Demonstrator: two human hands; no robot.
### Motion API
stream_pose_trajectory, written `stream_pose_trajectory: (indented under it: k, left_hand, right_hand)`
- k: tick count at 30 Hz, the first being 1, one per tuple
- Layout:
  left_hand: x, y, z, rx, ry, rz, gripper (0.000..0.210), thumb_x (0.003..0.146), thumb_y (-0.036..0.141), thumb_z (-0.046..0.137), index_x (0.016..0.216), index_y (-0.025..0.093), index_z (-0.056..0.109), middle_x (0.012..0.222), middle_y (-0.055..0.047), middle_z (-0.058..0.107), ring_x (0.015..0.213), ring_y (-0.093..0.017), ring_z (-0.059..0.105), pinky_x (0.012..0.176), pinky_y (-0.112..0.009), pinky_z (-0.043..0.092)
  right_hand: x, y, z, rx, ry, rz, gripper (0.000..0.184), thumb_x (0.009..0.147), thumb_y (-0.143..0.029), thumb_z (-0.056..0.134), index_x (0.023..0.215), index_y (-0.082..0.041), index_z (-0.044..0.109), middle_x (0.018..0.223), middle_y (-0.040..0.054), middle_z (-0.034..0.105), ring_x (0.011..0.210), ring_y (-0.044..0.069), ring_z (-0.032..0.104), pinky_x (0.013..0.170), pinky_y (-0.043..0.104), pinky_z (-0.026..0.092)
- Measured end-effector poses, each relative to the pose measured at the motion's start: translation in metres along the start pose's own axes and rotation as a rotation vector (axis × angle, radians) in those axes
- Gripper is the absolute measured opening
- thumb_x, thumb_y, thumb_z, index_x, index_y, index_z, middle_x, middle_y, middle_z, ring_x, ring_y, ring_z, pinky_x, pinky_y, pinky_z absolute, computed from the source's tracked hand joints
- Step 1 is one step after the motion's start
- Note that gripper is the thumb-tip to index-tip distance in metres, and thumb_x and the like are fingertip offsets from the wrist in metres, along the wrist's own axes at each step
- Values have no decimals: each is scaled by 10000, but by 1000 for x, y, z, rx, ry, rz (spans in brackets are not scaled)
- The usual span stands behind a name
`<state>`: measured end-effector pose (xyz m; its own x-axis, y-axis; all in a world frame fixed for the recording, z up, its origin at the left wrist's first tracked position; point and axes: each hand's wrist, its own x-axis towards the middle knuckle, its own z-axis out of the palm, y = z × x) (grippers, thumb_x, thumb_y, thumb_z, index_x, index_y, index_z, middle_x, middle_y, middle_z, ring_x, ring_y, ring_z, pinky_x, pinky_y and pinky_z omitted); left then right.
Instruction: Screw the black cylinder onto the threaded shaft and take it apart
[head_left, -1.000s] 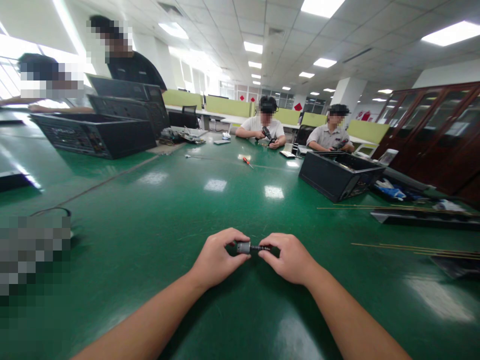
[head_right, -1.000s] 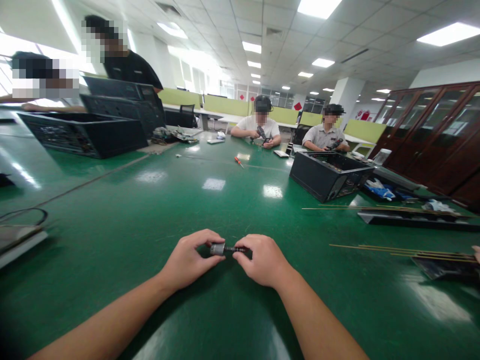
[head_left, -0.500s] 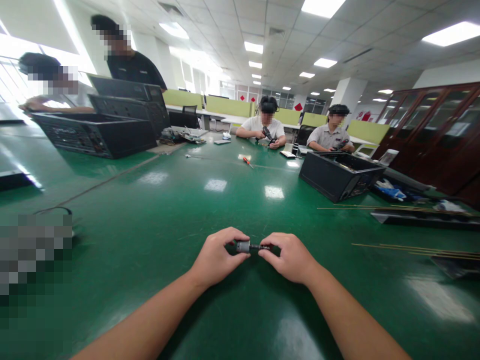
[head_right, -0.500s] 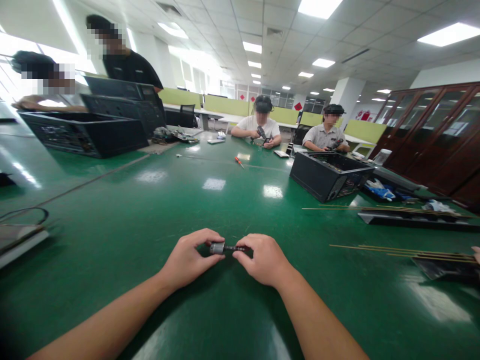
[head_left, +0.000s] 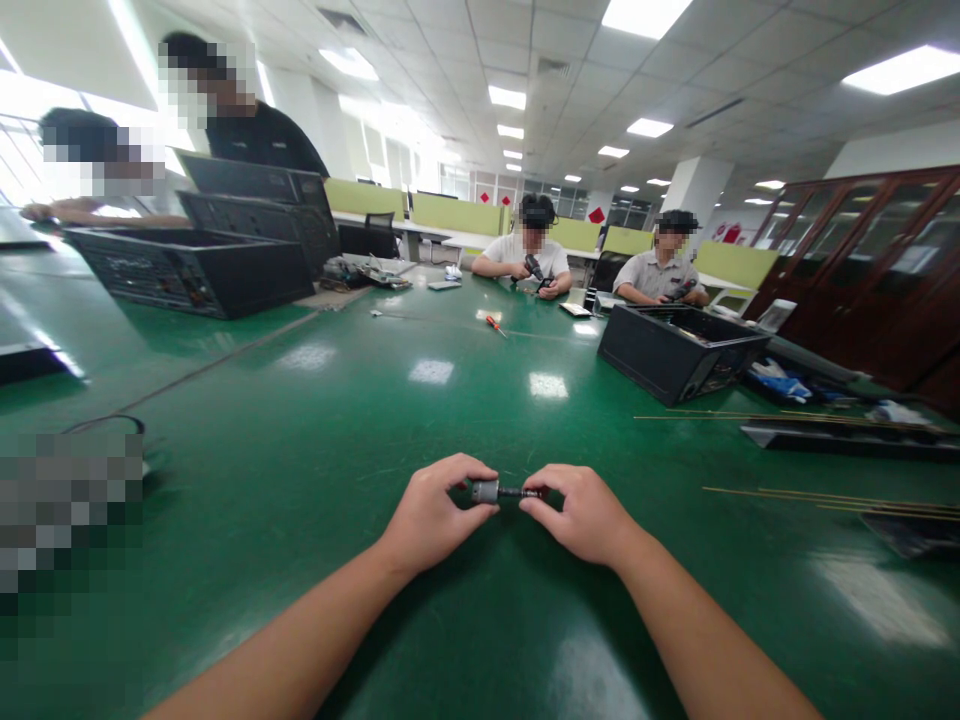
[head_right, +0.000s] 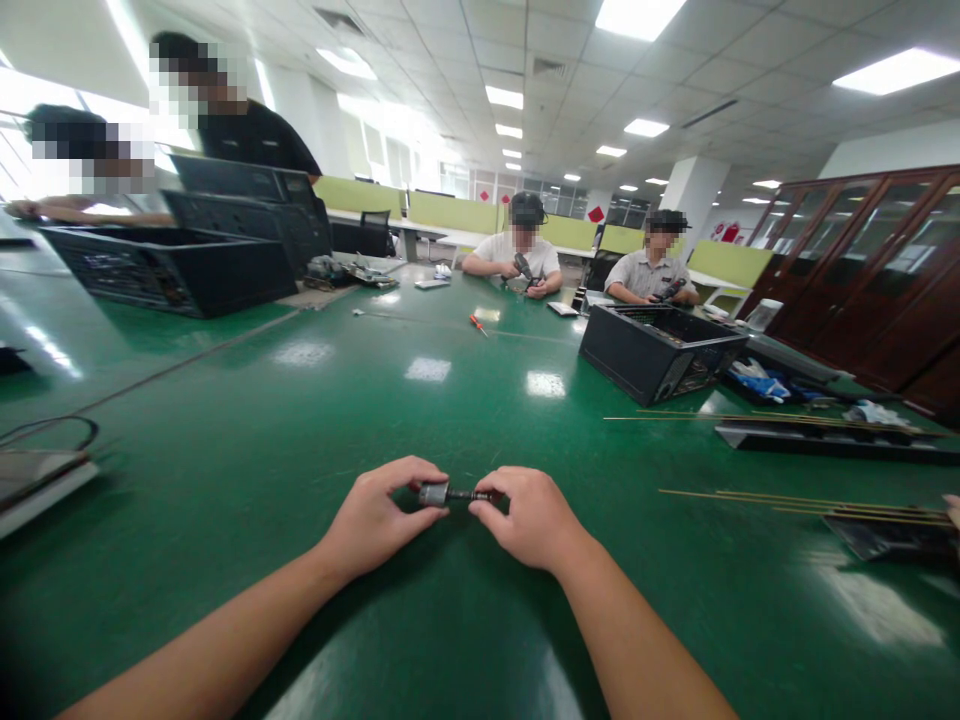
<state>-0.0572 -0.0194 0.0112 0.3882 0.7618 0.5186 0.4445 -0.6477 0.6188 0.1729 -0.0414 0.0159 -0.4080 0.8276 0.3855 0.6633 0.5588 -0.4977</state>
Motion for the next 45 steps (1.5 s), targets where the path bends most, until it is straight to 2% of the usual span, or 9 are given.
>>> stream_pose_trajectory:
  k: [45]
  left_hand:
    - [1,-7,-1,-9,2,-80,274,710,172,775,964,245,705,940,6,719,847,-167,666,801,-289,521]
  right_hand:
    - [0,6,-7,-6,4,68,91,866,-279,666,912,-223,722,875,7,729,790,164,654,735,274,449]
